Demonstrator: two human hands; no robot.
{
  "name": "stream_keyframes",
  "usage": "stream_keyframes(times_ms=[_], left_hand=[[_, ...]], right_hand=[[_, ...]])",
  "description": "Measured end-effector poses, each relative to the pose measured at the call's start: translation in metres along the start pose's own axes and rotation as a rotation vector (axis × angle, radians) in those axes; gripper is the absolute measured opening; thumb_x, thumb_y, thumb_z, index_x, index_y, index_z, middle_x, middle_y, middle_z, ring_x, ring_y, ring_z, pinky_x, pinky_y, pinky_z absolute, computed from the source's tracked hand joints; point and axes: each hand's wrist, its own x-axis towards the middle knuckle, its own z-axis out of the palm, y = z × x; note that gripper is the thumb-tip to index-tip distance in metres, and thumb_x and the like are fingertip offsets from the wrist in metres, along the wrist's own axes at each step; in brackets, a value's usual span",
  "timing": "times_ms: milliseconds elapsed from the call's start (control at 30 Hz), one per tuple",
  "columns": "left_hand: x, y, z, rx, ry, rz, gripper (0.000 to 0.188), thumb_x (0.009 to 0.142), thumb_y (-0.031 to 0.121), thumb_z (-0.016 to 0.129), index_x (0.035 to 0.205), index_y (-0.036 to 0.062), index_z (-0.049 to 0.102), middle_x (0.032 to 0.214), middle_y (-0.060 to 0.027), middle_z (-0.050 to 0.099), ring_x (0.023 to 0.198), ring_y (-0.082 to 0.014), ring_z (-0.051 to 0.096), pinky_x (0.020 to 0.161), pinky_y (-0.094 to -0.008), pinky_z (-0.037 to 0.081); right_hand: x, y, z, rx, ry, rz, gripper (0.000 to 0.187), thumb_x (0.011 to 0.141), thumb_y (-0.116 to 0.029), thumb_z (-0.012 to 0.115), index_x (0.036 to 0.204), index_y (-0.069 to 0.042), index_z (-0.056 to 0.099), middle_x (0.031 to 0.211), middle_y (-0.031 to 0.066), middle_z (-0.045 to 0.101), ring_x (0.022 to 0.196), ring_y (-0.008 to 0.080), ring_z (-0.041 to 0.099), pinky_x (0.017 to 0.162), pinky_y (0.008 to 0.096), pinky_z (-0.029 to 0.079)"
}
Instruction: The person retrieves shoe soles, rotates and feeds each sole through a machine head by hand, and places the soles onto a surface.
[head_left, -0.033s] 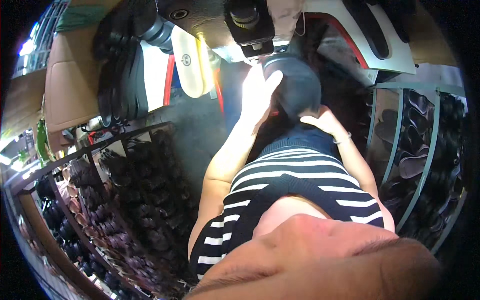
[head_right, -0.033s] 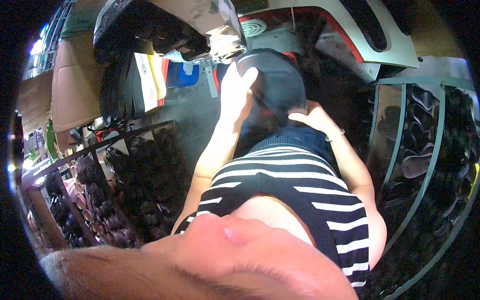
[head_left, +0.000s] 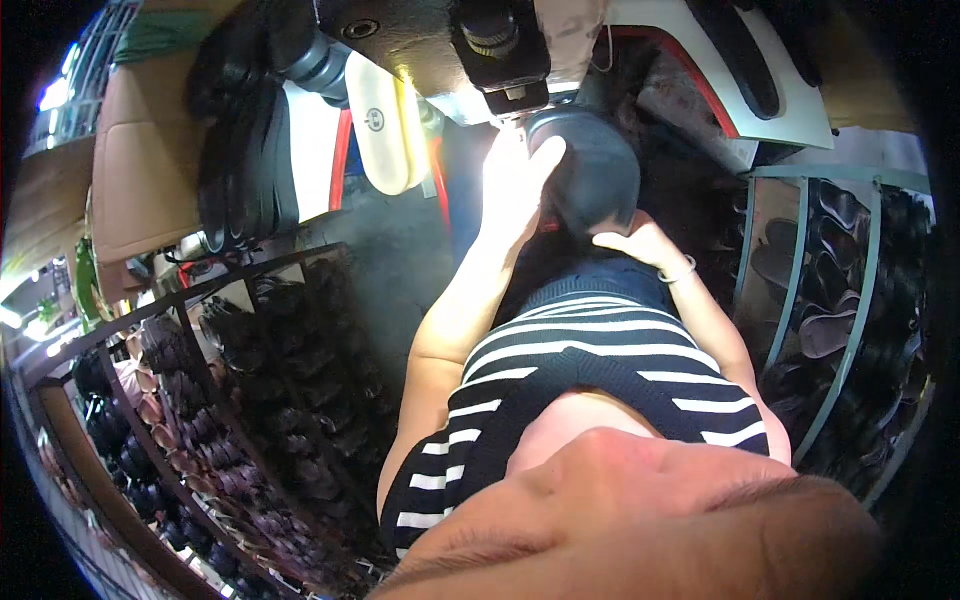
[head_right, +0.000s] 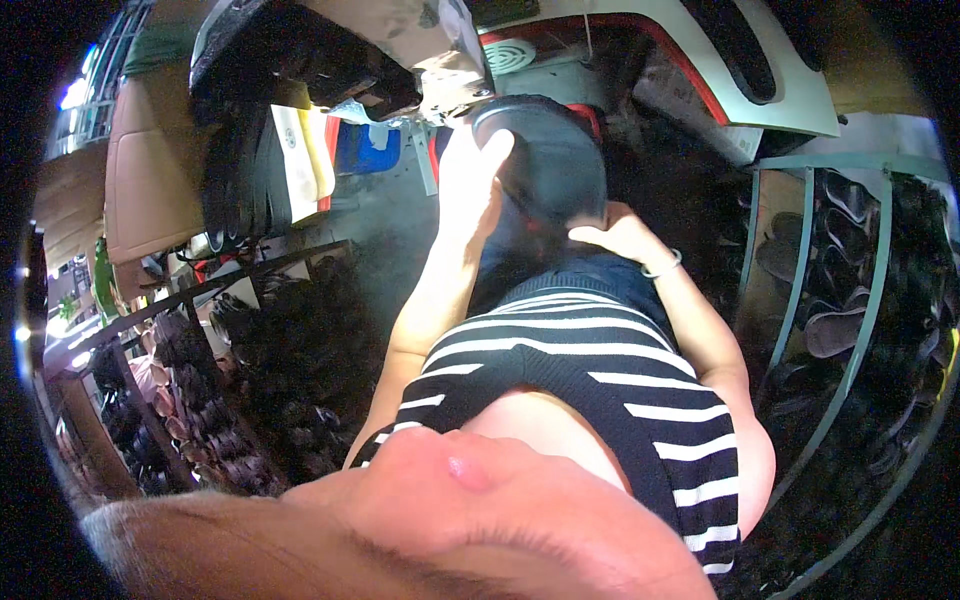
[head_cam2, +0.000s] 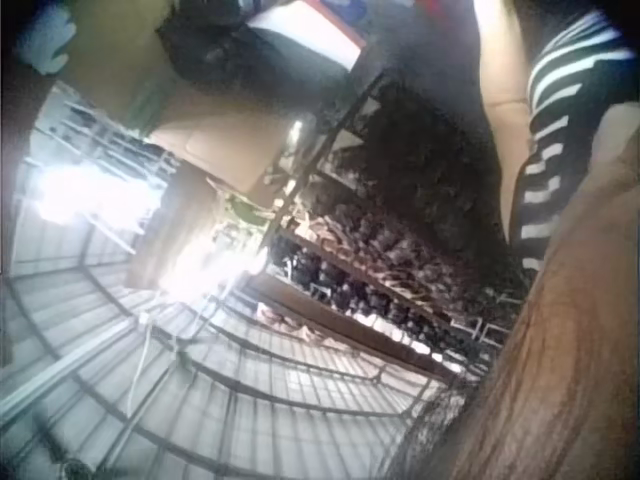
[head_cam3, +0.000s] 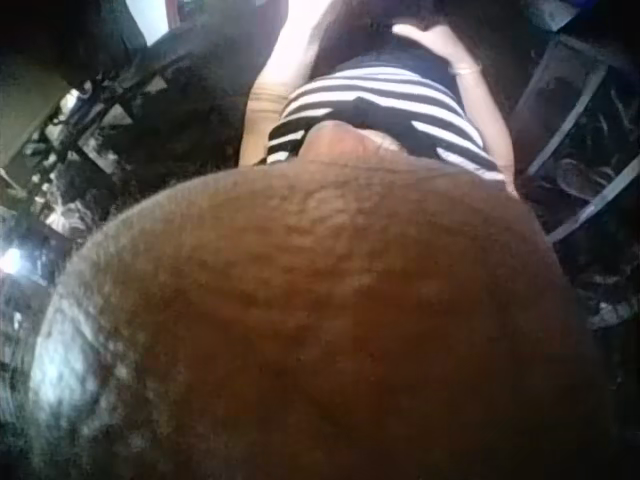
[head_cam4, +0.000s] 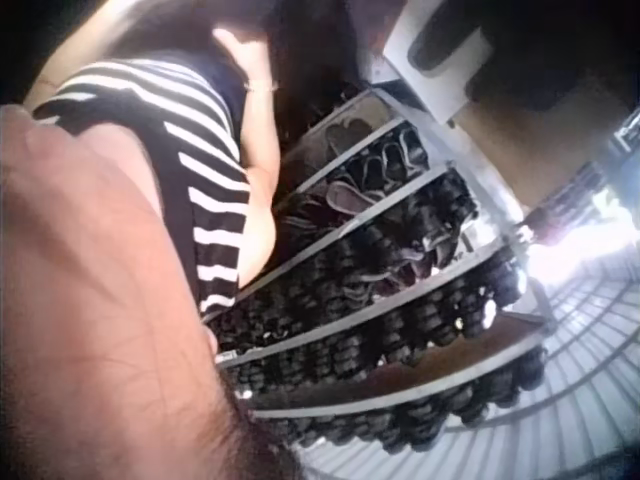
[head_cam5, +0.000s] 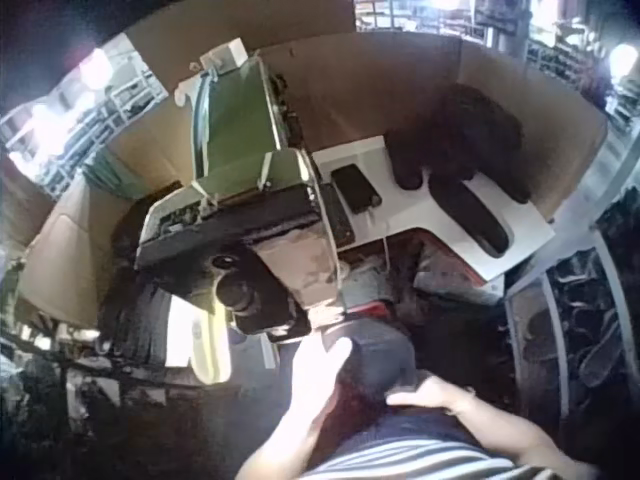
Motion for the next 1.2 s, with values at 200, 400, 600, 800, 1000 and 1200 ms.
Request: stream_keyframes(times_ms=[200,400,600,800,1000,1200], left_hand=[[0.005,0.011,-0.014,0.22,0.06,-0.002,0.037,0.077,0.024,0.061,0.099,-0.0044,0.052,0.09,-0.015,0.056,0.083,-0.025,0.052,0.077,-0.0348,0.042],[-0.003,0.0,-0.037,0.583,0.102,0.088,0.044,0.081,0.024,0.056,0.113,-0.0058,0.05,0.099,-0.0182,0.06,0.089,-0.0222,0.058,0.082,-0.0297,0.043],[-0.014,-0.001,-0.057,0.353,0.024,0.039,0.033,0.084,0.022,0.054,0.103,-0.0042,0.055,0.083,-0.0133,0.061,0.07,-0.0165,0.059,0.063,-0.0264,0.047],[-0.034,-0.022,-0.079,-0.321,-0.168,-0.235,0.03,0.087,0.018,0.05,0.1,-0.0085,0.049,0.075,-0.0127,0.059,0.054,-0.0165,0.057,0.048,-0.0248,0.047],[-0.053,-0.033,-0.109,-0.589,0.012,-0.354,0.025,0.087,0.014,0.046,0.103,-0.0048,0.048,0.089,-0.0133,0.058,0.067,-0.0188,0.06,0.048,-0.0288,0.051],[-0.059,-0.053,-0.174,-0.458,0.015,-0.259,0.027,0.088,0.015,0.042,0.105,-0.0059,0.046,0.088,-0.016,0.059,0.067,-0.0245,0.061,0.059,-0.0344,0.051]], right_hand=[[0.008,0.005,0.017,-0.044,-0.148,-0.114,0.031,0.074,-0.021,0.068,0.093,0.001,0.059,0.085,0.0077,0.063,0.075,0.0149,0.057,0.071,0.0289,0.046],[-0.009,0.001,-0.054,0.072,0.041,0.145,0.04,0.071,-0.011,0.069,0.105,0.002,0.052,0.091,0.0062,0.061,0.083,0.0115,0.055,0.077,0.0252,0.044],[0.016,-0.019,-0.121,0.232,0.429,-0.225,0.046,0.075,-0.014,0.061,0.115,0.003,0.045,0.099,0.004,0.054,0.091,0.012,0.051,0.086,0.0242,0.038],[0.051,-0.093,-0.136,0.035,0.302,-0.515,0.032,0.081,-0.013,0.055,0.109,0.001,0.05,0.095,0.0038,0.056,0.085,0.01,0.051,0.079,0.0222,0.039],[0.045,-0.158,-0.089,-0.092,0.147,-0.522,0.027,0.081,-0.009,0.056,0.107,0.0,0.051,0.09,0.0036,0.058,0.085,0.0083,0.053,0.079,0.021,0.04],[0.046,-0.183,-0.029,-0.448,0.168,-0.554,0.026,0.077,-0.011,0.064,0.101,0.0,0.058,0.083,0.0026,0.057,0.065,0.0058,0.048,0.059,0.0206,0.041]])
